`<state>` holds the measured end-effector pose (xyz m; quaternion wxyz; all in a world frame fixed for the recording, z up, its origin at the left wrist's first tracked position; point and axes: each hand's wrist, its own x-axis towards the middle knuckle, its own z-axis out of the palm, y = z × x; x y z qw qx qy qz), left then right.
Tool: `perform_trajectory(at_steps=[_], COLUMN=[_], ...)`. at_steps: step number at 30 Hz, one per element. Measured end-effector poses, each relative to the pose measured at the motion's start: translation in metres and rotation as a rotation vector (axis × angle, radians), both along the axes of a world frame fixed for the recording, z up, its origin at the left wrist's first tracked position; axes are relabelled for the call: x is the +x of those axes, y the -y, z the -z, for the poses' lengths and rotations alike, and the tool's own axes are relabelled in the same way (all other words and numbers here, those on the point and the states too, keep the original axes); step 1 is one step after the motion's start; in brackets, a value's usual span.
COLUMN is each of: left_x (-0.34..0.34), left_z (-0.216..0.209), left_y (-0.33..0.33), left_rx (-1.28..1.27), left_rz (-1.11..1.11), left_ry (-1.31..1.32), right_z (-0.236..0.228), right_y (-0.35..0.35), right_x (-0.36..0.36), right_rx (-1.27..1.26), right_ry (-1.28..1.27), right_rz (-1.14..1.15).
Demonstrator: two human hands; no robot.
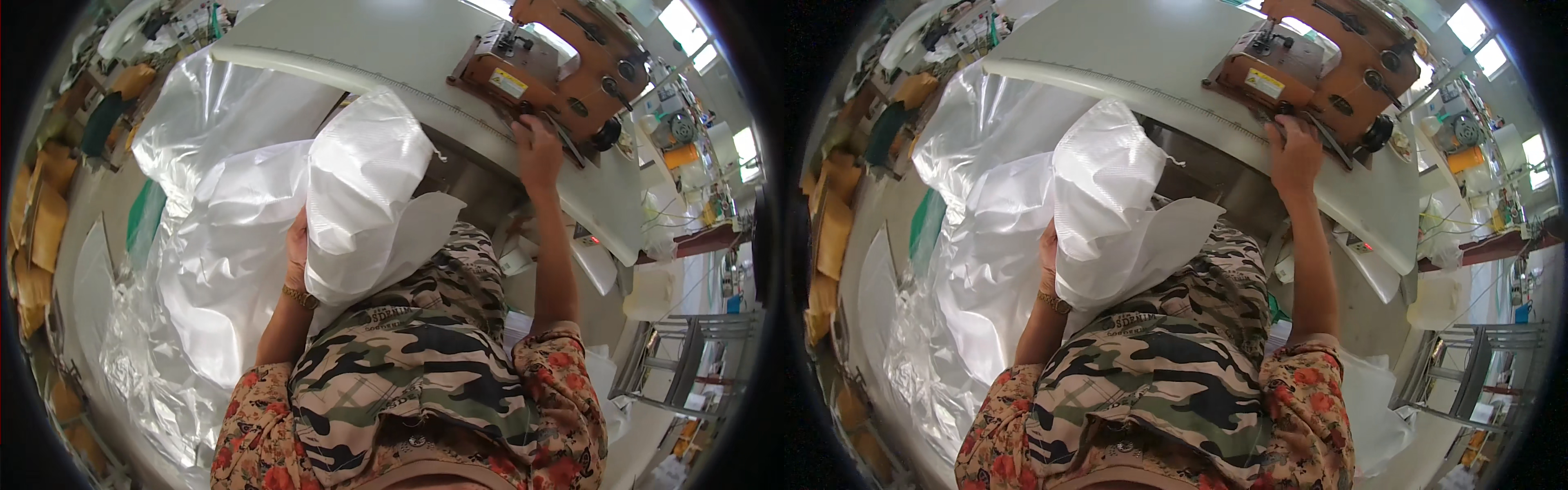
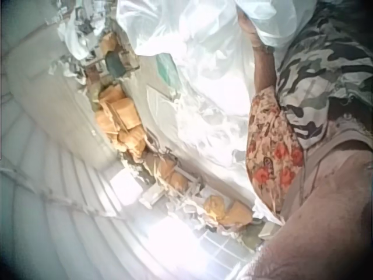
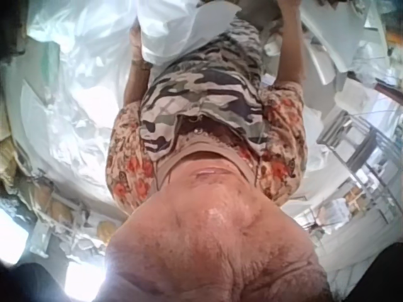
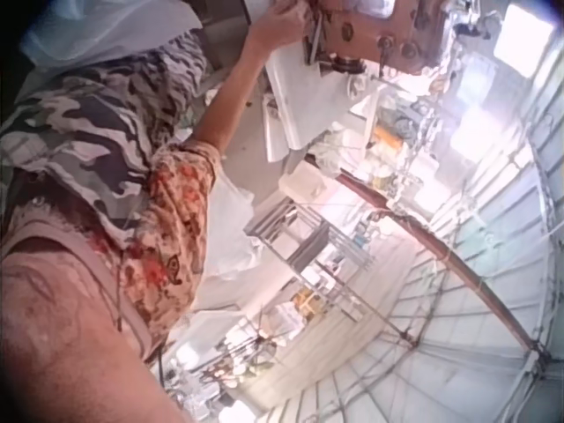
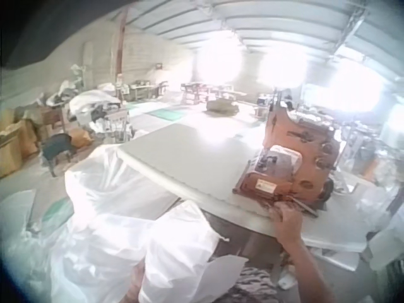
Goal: Sewing large white woven plastic bags using an industrial sewing machine.
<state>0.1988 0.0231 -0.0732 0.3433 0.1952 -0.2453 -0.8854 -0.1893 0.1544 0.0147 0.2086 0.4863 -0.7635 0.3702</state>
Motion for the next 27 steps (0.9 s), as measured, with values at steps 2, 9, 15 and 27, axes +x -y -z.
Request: perform_trajectory(at_steps=[2,9,15,27], left_x=[-0.002,0.0,0.003,0.001], left_z=[0.002,0.001,0.012,0.015], left_y=[-0.001,-0.003,0.002,0.004], left_rx=[-0.006,-0.159,-0.003,-0.048], left_rz=[-0.017,-0.052,0.002,0.069], left_ry=[0.039,0.211,0.086,0.048], right_z=[0.017,0.007,0.014,-0.048], right_y=[-0.003,0.004,0.004,-0.046], right_x=[-0.009,-0.006,-0.023,0.121], right_rx=[0.266,0.324,0.387,0.027], right_ry=[-0.202,-0.285,-0.561,0.923], right_rz=[0.27,0.213,0.035,-0.503])
